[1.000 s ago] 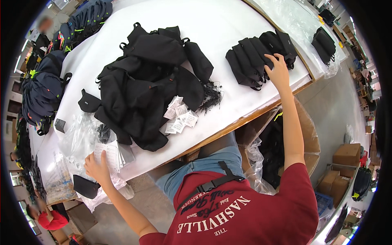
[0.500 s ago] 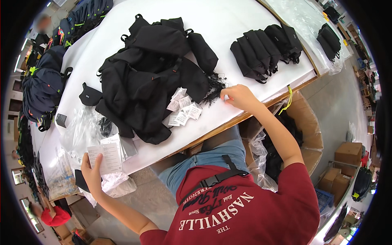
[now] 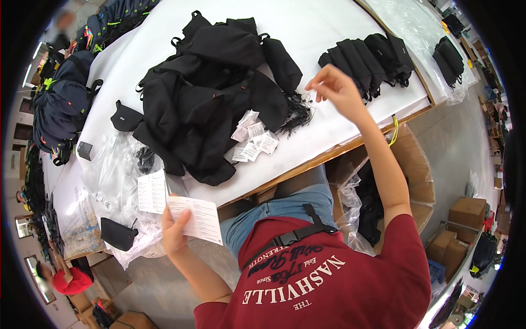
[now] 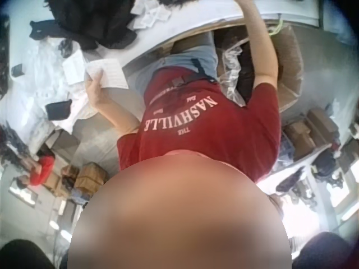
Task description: Assembling sunglasses pouches by inserting tags, silica gel packets, and instruction manuals into black soft-shell cases.
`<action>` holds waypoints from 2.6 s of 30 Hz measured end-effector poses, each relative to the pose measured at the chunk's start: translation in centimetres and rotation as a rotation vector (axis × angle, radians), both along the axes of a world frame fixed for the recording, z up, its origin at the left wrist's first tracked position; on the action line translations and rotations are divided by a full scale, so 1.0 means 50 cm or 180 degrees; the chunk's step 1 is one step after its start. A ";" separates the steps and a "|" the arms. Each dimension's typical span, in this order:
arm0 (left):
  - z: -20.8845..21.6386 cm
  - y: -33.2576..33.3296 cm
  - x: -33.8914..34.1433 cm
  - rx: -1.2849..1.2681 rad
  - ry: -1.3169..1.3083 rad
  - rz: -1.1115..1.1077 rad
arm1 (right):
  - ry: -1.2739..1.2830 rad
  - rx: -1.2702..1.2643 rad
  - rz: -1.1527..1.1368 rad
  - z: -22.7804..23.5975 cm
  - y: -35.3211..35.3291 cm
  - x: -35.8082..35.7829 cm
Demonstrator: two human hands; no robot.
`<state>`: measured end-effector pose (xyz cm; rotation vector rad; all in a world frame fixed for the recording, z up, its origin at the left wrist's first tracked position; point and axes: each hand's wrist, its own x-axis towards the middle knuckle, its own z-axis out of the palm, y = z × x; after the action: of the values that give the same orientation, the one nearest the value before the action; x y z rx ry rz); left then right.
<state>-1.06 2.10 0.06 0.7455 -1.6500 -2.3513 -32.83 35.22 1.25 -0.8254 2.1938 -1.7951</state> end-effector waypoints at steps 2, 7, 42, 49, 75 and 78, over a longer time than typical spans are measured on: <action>-0.010 0.043 -0.018 0.0234 0.0080 -0.0425 | -0.0146 -0.0543 -0.0002 0.041 -0.004 -0.004; 0.060 0.200 -0.127 0.0090 0.0647 -0.2028 | 0.0397 -0.1148 -0.0433 0.092 -0.033 -0.002; -0.037 0.231 -0.151 -0.0007 0.0214 -0.0432 | -0.1460 -0.0643 0.0552 -0.047 -0.159 0.327; -0.035 0.246 -0.139 -0.0332 0.0330 -0.0821 | -0.1036 -0.0523 0.0288 -0.055 -0.146 0.321; -0.005 0.235 -0.136 -0.1750 0.0961 -0.0177 | -0.0691 -0.0248 0.0399 -0.021 -0.135 0.325; -0.013 0.215 -0.133 -0.0886 0.1020 -0.0501 | -0.0755 -0.0322 0.0439 -0.020 -0.127 0.320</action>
<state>-7.69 12.86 -0.60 0.1822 -1.8847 -2.1291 -16.81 28.90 0.27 -0.7221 1.8674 -1.8437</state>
